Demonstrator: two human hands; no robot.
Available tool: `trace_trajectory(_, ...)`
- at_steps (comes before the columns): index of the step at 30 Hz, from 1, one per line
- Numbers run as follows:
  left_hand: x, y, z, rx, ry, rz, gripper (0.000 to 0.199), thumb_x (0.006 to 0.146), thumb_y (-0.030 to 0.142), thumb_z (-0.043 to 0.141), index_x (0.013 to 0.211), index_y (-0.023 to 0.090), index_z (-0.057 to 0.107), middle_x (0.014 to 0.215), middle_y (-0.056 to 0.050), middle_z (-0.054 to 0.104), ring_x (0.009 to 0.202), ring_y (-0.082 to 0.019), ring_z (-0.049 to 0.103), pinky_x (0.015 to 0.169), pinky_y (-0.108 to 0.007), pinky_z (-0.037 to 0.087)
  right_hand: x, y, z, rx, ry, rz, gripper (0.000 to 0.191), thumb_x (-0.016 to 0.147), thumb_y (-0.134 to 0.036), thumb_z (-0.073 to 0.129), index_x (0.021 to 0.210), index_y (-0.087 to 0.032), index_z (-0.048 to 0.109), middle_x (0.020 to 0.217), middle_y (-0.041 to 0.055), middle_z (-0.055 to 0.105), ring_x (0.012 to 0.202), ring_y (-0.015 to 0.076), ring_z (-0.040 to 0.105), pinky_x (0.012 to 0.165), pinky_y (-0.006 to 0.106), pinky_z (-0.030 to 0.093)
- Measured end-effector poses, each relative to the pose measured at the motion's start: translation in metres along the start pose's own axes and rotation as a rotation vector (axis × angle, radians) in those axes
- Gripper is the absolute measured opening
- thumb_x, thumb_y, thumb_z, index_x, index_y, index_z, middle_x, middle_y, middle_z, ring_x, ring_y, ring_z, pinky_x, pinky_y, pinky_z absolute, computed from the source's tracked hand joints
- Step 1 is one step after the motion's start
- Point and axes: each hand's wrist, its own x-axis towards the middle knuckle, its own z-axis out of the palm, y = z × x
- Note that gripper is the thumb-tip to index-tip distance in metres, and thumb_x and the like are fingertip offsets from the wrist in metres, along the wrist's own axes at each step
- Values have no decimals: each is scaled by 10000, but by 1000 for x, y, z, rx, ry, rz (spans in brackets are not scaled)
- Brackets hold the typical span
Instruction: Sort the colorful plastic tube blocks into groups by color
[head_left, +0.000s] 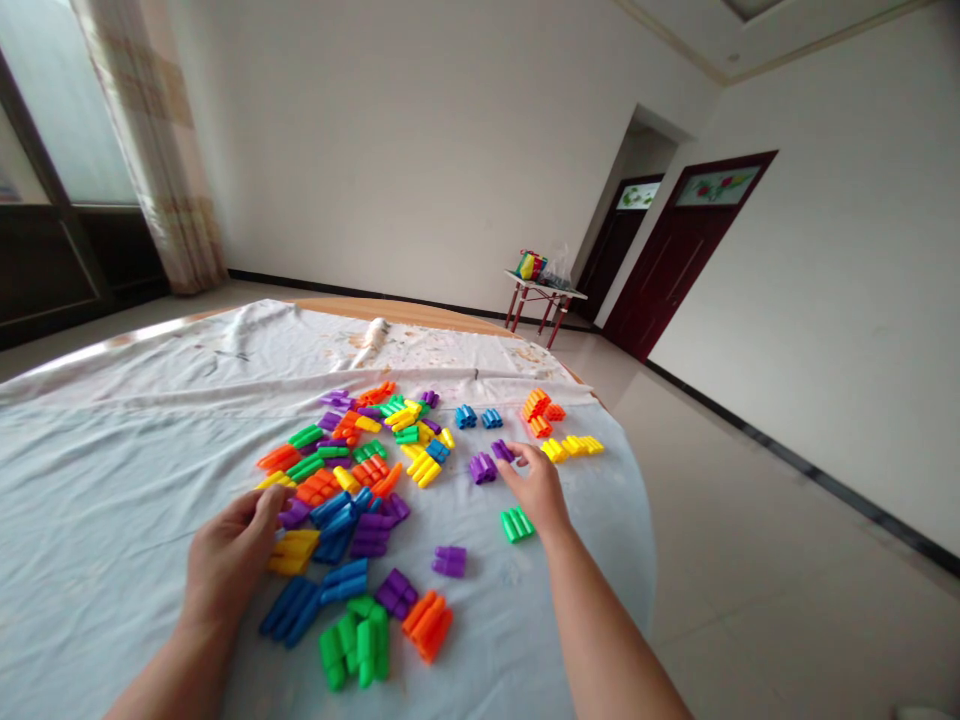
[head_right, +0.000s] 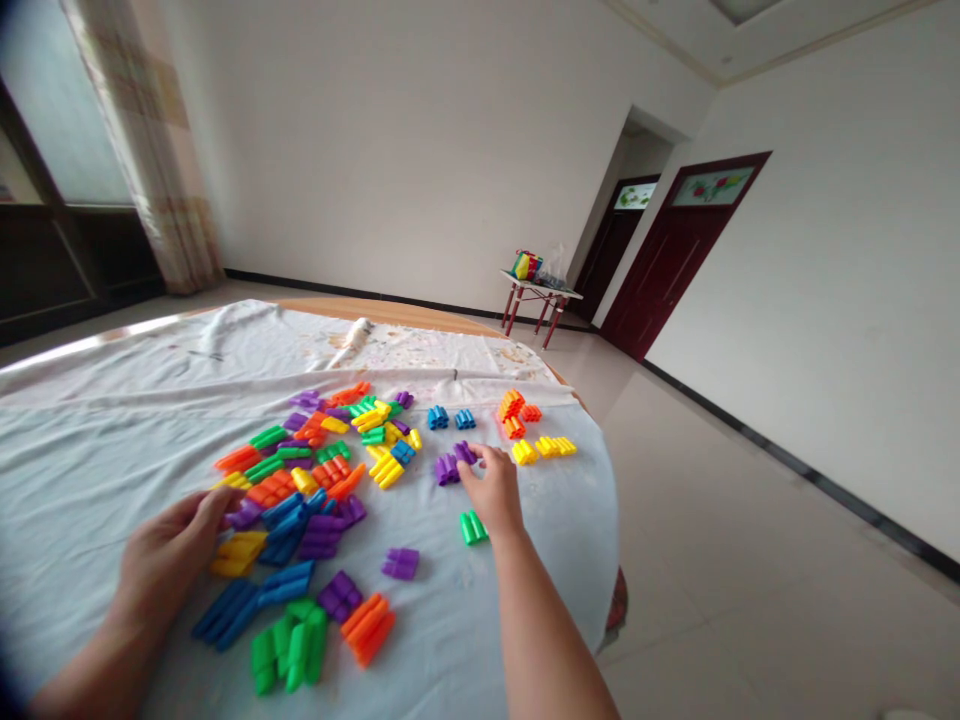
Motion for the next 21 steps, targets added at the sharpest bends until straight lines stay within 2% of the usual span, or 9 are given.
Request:
trace_trajectory(3, -2, 2, -1, -25, 24, -15, 385, 677, 524, 568, 813, 184, 687, 633, -6, 665, 599, -168, 582, 475, -220, 429, 4, 30, -1, -104, -32, 124, 238, 768, -288, 583, 962, -167, 651, 888, 65, 687, 733, 169, 590, 713, 297, 467)
trace_trajectory(6, -4, 5, -3, -28, 37, -21, 375, 675, 514, 572, 816, 188, 693, 644, -6, 675, 611, -174, 591, 486, -224, 440, 2, 44, 4, -189, -83, 186, 206, 769, -291, 595, 940, -192, 653, 904, 50, 692, 766, 169, 613, 721, 290, 456)
trace_trajectory(9, -6, 9, -3, -28, 38, -17, 378, 681, 513, 564, 808, 182, 695, 664, -17, 684, 602, -173, 586, 480, -228, 440, 0, 46, 8, -265, -113, 173, 158, 765, -292, 611, 896, -217, 660, 875, 38, 693, 810, 176, 621, 732, 286, 443)
trace_trajectory(12, -8, 13, -3, -33, 30, -32, 369, 682, 498, 563, 803, 174, 693, 655, -16, 678, 583, -161, 573, 473, -222, 432, -1, 46, 10, -306, -81, 158, 194, 763, -321, 616, 922, -217, 658, 894, 47, 686, 839, 188, 617, 739, 290, 437)
trace_trajectory(15, -10, 17, -2, -39, 27, -48, 369, 687, 482, 560, 807, 159, 691, 638, -18, 666, 578, -157, 567, 464, -217, 420, -3, 47, 9, -315, -64, 150, 224, 776, -313, 597, 965, -206, 650, 931, 62, 675, 864, 193, 607, 766, 299, 433)
trace_trajectory(19, -12, 17, -2, -47, 20, -44, 395, 697, 478, 556, 856, 143, 690, 668, -26, 672, 592, -155, 564, 468, -216, 410, -5, 47, 9, -307, -136, 163, 192, 771, -260, 584, 937, -199, 659, 928, 69, 661, 886, 195, 592, 785, 307, 435)
trace_trajectory(21, -12, 16, -2, -46, 21, -41, 398, 701, 473, 557, 865, 136, 689, 695, -32, 679, 599, -153, 562, 469, -216, 403, -4, 45, 8, -281, -95, 155, 218, 775, -268, 579, 959, -178, 654, 958, 87, 654, 886, 205, 583, 808, 331, 436)
